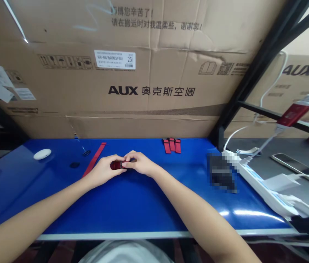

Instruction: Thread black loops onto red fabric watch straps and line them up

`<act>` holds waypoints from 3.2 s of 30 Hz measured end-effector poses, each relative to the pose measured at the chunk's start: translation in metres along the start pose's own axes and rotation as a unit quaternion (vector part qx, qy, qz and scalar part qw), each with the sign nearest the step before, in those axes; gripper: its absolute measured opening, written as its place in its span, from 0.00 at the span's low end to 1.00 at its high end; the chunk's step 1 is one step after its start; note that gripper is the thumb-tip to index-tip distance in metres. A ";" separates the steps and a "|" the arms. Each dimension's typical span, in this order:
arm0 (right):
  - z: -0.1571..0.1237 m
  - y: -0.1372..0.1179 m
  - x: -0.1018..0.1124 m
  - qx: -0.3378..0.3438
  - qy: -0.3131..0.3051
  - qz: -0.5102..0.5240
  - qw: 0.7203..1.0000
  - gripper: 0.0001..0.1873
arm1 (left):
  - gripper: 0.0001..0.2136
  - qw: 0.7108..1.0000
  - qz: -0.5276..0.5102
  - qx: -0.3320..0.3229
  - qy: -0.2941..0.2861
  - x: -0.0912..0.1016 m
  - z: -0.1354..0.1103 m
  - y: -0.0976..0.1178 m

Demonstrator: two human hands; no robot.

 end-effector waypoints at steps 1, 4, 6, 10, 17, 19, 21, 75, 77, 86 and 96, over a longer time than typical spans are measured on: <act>0.000 -0.001 0.001 0.006 0.002 0.014 1.000 0.14 | 0.14 1.000 0.005 -0.006 0.001 0.001 0.000 0.002; 0.000 -0.005 0.002 0.017 -0.012 -0.004 1.000 0.15 | 0.14 0.999 0.021 -0.028 0.001 0.003 0.000 0.005; 0.000 -0.009 0.002 0.030 -0.018 -0.072 0.997 0.13 | 0.11 0.999 0.034 -0.040 0.000 0.004 0.000 0.006; 0.001 -0.013 0.002 0.049 -0.031 -0.111 0.992 0.13 | 0.12 0.998 0.044 -0.047 -0.011 0.003 0.000 0.006; -0.004 -0.008 0.014 0.024 -0.029 0.057 0.998 0.13 | 0.13 1.000 -0.017 -0.003 -0.026 0.005 0.000 -0.003; -0.004 -0.008 0.017 0.020 -0.012 0.089 0.996 0.13 | 0.14 0.998 -0.047 0.018 -0.025 0.006 0.000 -0.009; -0.004 -0.008 0.017 0.012 0.000 0.110 0.994 0.14 | 0.16 0.998 -0.049 0.017 -0.029 0.005 -0.001 -0.010; 0.000 0.025 -0.007 -0.109 0.124 0.254 0.953 0.17 | 0.16 0.827 0.395 0.394 -0.065 0.100 -0.034 -0.067; 0.000 0.024 -0.008 -0.111 0.123 0.255 0.953 0.17 | 0.18 0.824 0.418 0.382 -0.014 0.103 -0.033 -0.057; 0.003 0.018 -0.012 -0.085 0.105 0.234 0.963 0.18 | 0.19 0.987 0.112 0.068 -0.094 0.000 -0.003 -0.011; -0.031 0.017 0.076 -0.343 0.271 -0.538 0.721 0.30 | 0.14 0.888 0.441 0.126 0.026 0.051 0.004 -0.056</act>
Point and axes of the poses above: each hand's wrist, its own z-axis towards the middle knuckle, its own x-axis out of the back of the hand, y = z × x, the point moved 6 cm from there along z, towards the middle knuckle, and after that the axes turned 4 degrees about -y, right-handed, at the moved point
